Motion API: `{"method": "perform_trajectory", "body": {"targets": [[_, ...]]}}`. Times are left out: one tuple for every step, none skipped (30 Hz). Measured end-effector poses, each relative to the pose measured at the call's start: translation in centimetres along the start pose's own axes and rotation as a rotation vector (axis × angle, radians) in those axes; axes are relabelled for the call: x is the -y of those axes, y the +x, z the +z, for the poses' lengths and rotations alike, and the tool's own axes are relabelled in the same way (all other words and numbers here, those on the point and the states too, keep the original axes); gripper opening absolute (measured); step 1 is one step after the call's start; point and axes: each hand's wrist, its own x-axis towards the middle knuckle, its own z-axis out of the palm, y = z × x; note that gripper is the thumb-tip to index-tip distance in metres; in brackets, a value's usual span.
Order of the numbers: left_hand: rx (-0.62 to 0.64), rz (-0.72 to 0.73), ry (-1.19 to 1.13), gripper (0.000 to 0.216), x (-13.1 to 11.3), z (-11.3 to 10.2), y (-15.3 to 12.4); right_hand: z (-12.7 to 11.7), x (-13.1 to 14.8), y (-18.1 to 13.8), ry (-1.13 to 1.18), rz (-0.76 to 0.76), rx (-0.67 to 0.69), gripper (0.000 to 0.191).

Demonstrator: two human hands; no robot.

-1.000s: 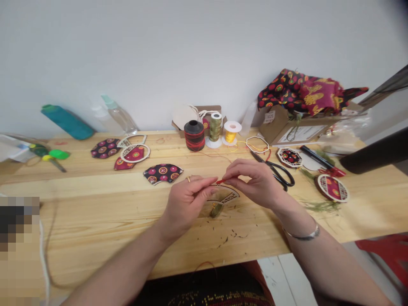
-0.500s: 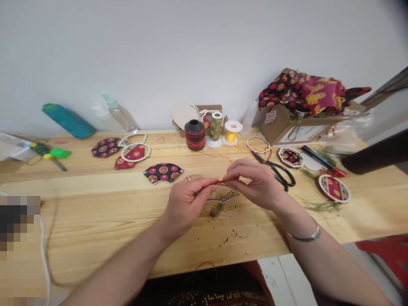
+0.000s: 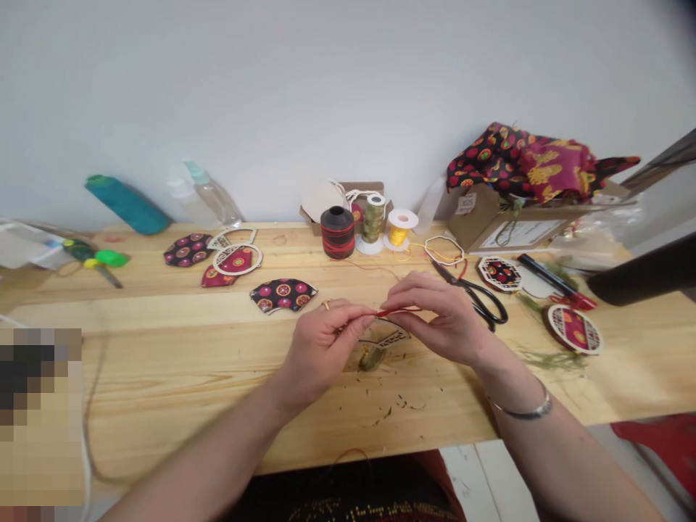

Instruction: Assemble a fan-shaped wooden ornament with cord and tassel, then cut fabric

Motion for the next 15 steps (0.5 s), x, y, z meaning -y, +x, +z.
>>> {"method": "perform_trajectory", "body": {"targets": [[-0.013, -0.004, -0.002, 0.015, -0.1, 0.0, 0.1, 0.0, 0.2, -0.1, 0.014, 0.01, -0.033, 0.02], [-0.032, -0.007, -0.002, 0.014, -0.1, 0.0, 0.1, -0.1, 0.3, -0.1, 0.022, 0.027, -0.083, 0.025], [-0.054, -0.012, 0.002, 0.014, -0.2, -0.1, 0.2, -0.1, 0.4, -0.2, 0.029, 0.052, -0.139, 0.025], [-0.082, -0.024, 0.008, 0.013, -0.3, -0.1, 0.3, 0.0, 0.5, -0.3, 0.041, 0.084, -0.188, 0.018], [-0.112, -0.041, 0.014, 0.012, -0.4, -0.1, 0.3, 0.0, 0.5, -0.3, 0.061, 0.123, -0.219, 0.012], [-0.139, -0.062, 0.015, 0.012, -0.5, -0.2, 0.4, 0.1, 0.5, -0.3, 0.083, 0.169, -0.226, 0.02], [-0.167, -0.081, 0.011, 0.012, -0.5, -0.2, 0.4, 0.2, 0.5, -0.2, 0.099, 0.226, -0.209, 0.03], [-0.193, -0.097, 0.005, 0.012, -0.5, -0.2, 0.4, 0.4, 0.5, -0.2, 0.11, 0.291, -0.174, 0.037], [-0.215, -0.108, -0.003, 0.011, -0.4, -0.2, 0.4, 0.5, 0.4, 0.0, 0.118, 0.358, -0.135, 0.039], [-0.231, -0.112, -0.01, 0.011, -0.4, -0.2, 0.4, 0.6, 0.4, 0.1, 0.126, 0.426, -0.1, 0.039], [-0.243, -0.113, -0.015, 0.011, -0.3, -0.2, 0.4, 0.7, 0.4, 0.2, 0.137, 0.49, -0.075, 0.038], [-0.256, -0.116, -0.017, 0.011, -0.2, -0.2, 0.4, 0.7, 0.4, 0.3, 0.152, 0.546, -0.063, 0.038], [-0.265, -0.121, -0.018, 0.011, -0.2, -0.2, 0.4, 0.8, 0.3, 0.4, 0.169, 0.593, -0.066, 0.038], [-0.269, -0.126, -0.021, 0.011, -0.1, -0.2, 0.3, 0.9, 0.3, 0.4, 0.183, 0.627, -0.08, 0.038], [-0.271, -0.129, -0.027, 0.012, -0.1, -0.2, 0.3, 1.0, 0.2, 0.4, 0.197, 0.652, -0.097, 0.038]]}}
